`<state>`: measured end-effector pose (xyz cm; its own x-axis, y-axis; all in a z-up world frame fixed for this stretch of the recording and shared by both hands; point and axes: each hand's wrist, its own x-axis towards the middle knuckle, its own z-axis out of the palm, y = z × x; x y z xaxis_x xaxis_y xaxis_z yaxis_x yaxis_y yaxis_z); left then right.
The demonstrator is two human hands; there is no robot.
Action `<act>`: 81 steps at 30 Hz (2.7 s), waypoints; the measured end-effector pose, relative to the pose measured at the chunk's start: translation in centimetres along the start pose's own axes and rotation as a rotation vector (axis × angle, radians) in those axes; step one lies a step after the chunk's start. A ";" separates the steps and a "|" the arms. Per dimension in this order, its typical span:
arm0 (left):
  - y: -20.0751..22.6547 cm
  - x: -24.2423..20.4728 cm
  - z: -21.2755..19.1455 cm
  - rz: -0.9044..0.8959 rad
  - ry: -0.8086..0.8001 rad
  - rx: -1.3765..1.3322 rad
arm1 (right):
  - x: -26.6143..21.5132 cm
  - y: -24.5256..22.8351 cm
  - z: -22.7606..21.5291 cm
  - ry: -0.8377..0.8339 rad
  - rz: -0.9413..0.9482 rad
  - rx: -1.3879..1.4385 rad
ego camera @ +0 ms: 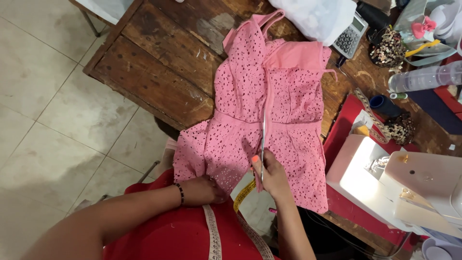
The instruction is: Cutting a pink lace garment with scissors and wrapping fabric around white padding.
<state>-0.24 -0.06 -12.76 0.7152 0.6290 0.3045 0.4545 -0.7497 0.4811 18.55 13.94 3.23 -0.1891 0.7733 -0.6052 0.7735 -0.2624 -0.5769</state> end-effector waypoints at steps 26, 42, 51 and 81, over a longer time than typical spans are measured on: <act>-12.8 16.2 -26.7 -0.448 -0.199 -0.182 | -2.4 -2.0 -1.7 -0.087 0.114 -0.068; -25.2 28.1 -31.8 -0.384 -1.084 -0.138 | -2.9 -2.2 -1.5 -0.030 -0.081 0.201; -26.7 28.2 -33.3 -0.509 -1.002 -0.556 | -1.1 -2.1 -2.9 -0.066 -0.195 0.307; -27.4 24.7 -32.2 -0.473 -0.403 -0.923 | 2.6 -1.0 -1.9 0.010 -0.287 -0.007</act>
